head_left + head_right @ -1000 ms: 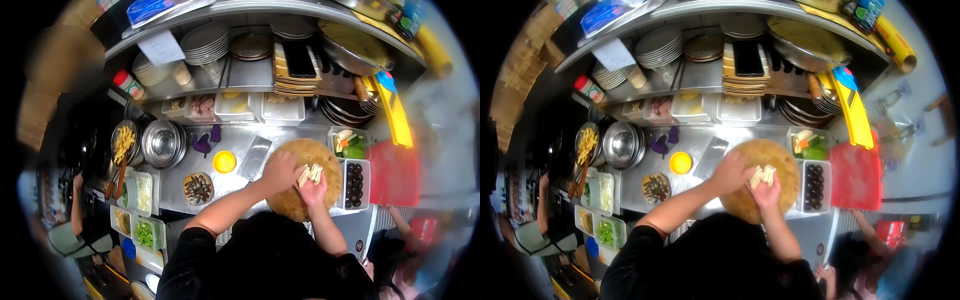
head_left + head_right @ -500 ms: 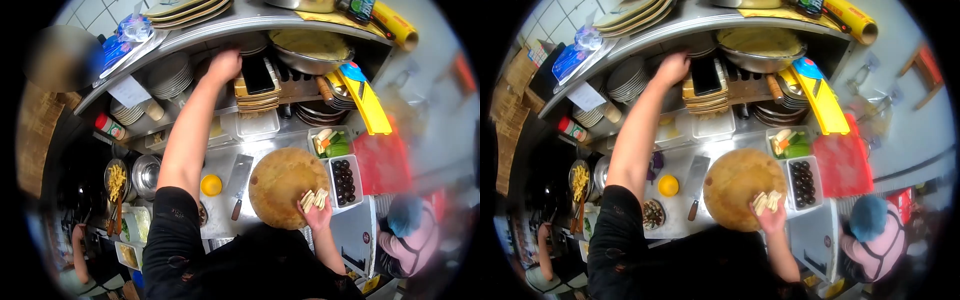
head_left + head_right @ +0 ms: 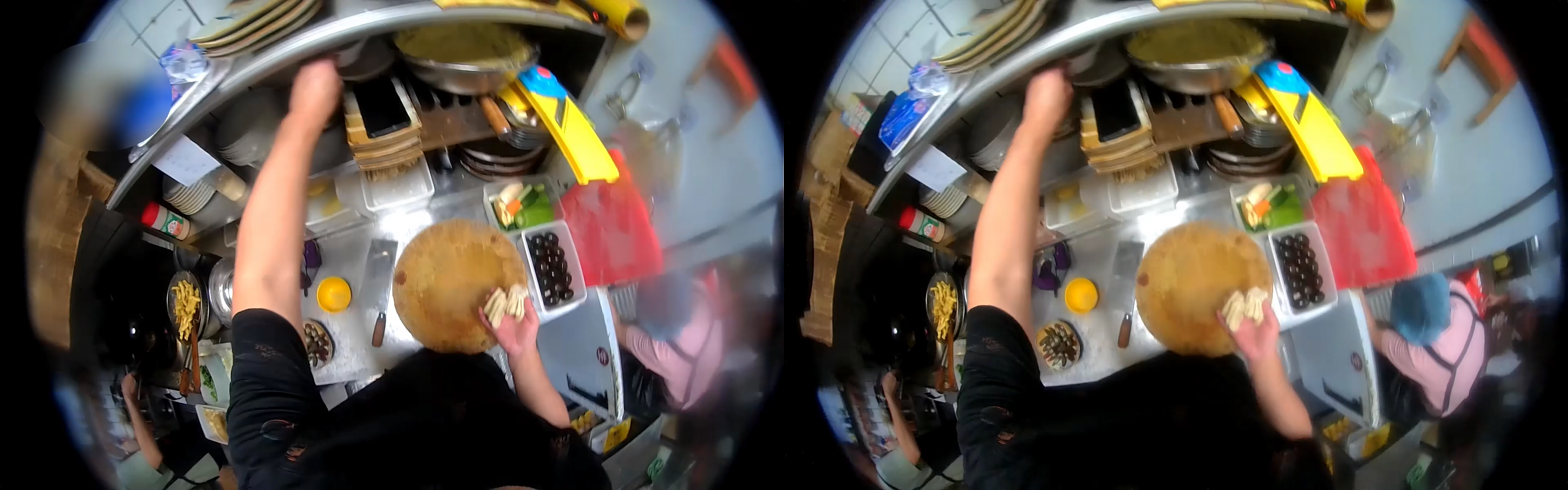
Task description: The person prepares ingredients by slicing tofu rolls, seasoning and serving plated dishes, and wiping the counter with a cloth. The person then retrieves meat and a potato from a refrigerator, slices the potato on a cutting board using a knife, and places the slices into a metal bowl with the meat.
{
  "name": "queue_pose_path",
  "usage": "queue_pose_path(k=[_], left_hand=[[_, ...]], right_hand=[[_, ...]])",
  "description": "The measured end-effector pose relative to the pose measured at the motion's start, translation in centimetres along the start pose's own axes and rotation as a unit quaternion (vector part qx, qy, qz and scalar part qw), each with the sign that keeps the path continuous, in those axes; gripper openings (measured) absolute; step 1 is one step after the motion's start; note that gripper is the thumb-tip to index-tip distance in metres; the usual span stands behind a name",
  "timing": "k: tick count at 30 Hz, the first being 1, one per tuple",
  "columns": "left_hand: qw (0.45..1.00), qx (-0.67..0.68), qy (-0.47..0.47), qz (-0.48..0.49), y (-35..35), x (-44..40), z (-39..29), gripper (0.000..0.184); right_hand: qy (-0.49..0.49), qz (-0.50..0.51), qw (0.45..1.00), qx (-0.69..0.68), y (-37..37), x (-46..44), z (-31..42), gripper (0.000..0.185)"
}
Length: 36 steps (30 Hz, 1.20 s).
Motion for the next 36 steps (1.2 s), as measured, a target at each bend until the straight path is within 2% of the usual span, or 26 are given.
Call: queue_pose_path(k=[1, 2, 3, 4, 5, 7, 10, 12, 16, 18, 20, 21, 23, 24, 26, 27, 28, 29, 30, 32, 33, 34, 35, 36], left_hand=[[1.0, -0.023, -0.009, -0.015, 1.7, 1.4, -0.9, 0.025], [0.994, -0.036, -0.064, -0.085, 3.4, 3.4, -2.1, 0.027], [0.978, -0.022, -0.147, -0.143, 5.4, 5.9, -4.0, 0.022], [0.987, -0.049, -0.112, -0.108, 7.3, 8.2, -6.0, 0.017], [0.985, -0.051, -0.121, -0.11, 7.9, 10.7, -5.8, 0.015], [0.986, -0.015, -0.122, -0.109, 10.9, 16.1, -9.8, 0.012], [0.992, 0.024, -0.108, -0.062, 12.0, 25.2, -13.5, 0.021], [0.993, 0.091, -0.079, 0.004, 10.4, 30.9, -15.8, 0.023], [0.957, 0.261, -0.061, 0.115, 2.8, 40.4, -20.5, 0.027], [0.952, 0.244, -0.031, 0.183, -1.4, 44.5, -22.0, 0.03], [0.942, 0.267, -0.022, 0.203, -3.9, 46.1, -23.0, 0.03], [0.938, 0.283, -0.014, 0.202, -4.6, 46.6, -23.5, 0.03], [0.945, 0.281, 0.022, 0.164, -4.1, 47.0, -24.2, 0.036], [0.949, 0.278, 0.04, 0.145, -3.7, 47.0, -24.5, 0.038], [0.946, 0.275, 0.153, 0.078, -3.2, 47.9, -24.6, 0.045], [0.939, 0.273, 0.207, 0.044, -3.0, 48.5, -24.5, 0.049], [0.888, 0.346, 0.303, 0.026, -4.4, 50.1, -23.8, 0.054], [0.828, 0.395, 0.395, 0.048, -5.3, 50.6, -23.3, 0.052], [0.757, 0.44, 0.479, 0.068, -6.2, 51.1, -22.8, 0.051], [0.575, 0.535, 0.61, 0.106, -8.1, 51.5, -22.6, 0.05], [0.517, 0.571, 0.629, 0.103, -8.7, 51.1, -22.8, 0.049], [0.458, 0.605, 0.644, 0.099, -9.3, 50.6, -23.2, 0.049], [0.398, 0.636, 0.654, 0.094, -9.7, 50.0, -23.7, 0.048], [0.382, 0.639, 0.662, 0.084, -9.6, 49.4, -24.0, 0.046]], right_hand=[[-0.003, -0.012, 1.0, 0.003, -0.2, 0.0, 0.1, 0.052], [0.005, -0.005, 1.0, 0.003, -0.3, -0.2, 0.3, 0.052], [0.004, 0.008, 1.0, 0.001, 0.0, -0.7, 0.7, 0.051], [0.007, 0.017, 1.0, 0.007, -0.3, -0.9, 1.2, 0.049], [0.008, 0.014, 1.0, 0.002, -0.3, -1.3, 1.8, 0.046], [0.024, 0.008, 0.999, 0.032, -1.5, -1.4, 3.3, 0.043], [0.025, 0.009, 0.997, 0.076, -1.9, -2.5, 5.7, 0.043], [0.019, -0.014, 0.994, 0.11, -2.6, -2.8, 6.7, 0.041], [0.012, 0.026, 0.973, 0.23, -5.0, -4.2, 6.5, 0.048], [0.007, 0.021, 0.955, 0.294, -6.5, -4.8, 4.8, 0.052], [0.014, 0.037, 0.928, 0.371, -8.1, -5.5, 2.9, 0.061], [0.003, 0.076, 0.918, 0.389, -9.0, -5.7, 1.7, 0.048], [0.017, 0.069, 0.863, 0.5, -10.3, -5.6, -0.8, 0.045], [0.107, 0.101, 0.769, 0.622, -10.9, -5.7, -1.6, 0.046], [0.282, 0.157, 0.512, 0.796, -11.0, -6.1, -3.6, 0.048], [0.306, 0.168, 0.494, 0.796, -10.2, -6.5, -4.4, 0.047], [0.329, 0.179, 0.476, 0.796, -9.2, -6.9, -5.1, 0.047], [0.351, 0.189, 0.457, 0.795, -8.4, -7.1, -5.7, 0.047], [0.296, 0.164, 0.49, 0.803, -8.1, -7.4, -5.7, 0.045], [0.132, 0.102, 0.674, 0.719, -8.2, -7.2, -4.5, 0.044], [0.046, 0.064, 0.749, 0.658, -8.1, -7.0, -4.1, 0.043], [0.037, 0.077, 0.849, 0.521, -7.9, -7.0, -3.7, 0.042], [0.037, 0.055, 0.887, 0.456, -9.3, -6.0, -2.7, 0.041], [0.057, 0.058, 0.899, 0.43, -8.5, -6.6, -1.5, 0.041]])
Point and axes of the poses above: each hand's wrist, its own x-axis away from the middle knuckle, its own y-axis out of the back of the hand, z = x × y, the point moved 4 cm from there along -x, towards the middle knuckle, and after that the axes turned 10 degrees about x, right-handed, at the moved point
